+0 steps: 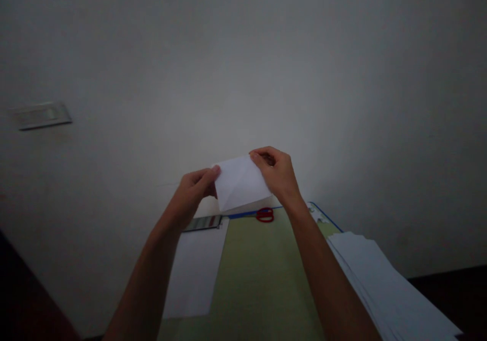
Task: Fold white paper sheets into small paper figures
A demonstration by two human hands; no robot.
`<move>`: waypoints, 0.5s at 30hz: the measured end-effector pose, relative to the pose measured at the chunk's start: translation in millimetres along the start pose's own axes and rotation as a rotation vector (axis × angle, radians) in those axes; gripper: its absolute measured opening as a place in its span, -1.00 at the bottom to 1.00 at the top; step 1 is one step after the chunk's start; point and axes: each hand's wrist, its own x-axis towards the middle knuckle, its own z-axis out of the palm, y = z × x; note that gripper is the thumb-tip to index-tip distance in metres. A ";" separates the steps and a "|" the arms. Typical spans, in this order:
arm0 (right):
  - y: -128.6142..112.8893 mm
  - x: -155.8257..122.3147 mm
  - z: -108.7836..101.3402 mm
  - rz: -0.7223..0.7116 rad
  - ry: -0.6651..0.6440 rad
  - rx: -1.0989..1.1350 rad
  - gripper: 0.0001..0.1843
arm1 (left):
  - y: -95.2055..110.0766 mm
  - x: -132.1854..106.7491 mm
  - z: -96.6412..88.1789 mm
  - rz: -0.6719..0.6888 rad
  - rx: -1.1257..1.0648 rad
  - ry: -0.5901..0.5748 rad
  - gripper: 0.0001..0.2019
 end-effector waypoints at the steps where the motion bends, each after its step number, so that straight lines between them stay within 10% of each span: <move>1: 0.5 0.5 -0.2 -0.009 0.028 0.002 -0.78 | 0.5 -0.8 -0.3 -0.047 0.000 -0.068 -0.59; 7: 7.8 2.9 -6.0 -0.031 0.146 -0.031 -0.75 | 0.0 -4.6 -4.2 -0.158 0.032 -0.302 -0.67; 15: 27.0 0.8 -12.3 0.169 -0.144 -0.038 -0.51 | -15.6 2.2 -12.9 -0.119 0.101 -0.266 -0.71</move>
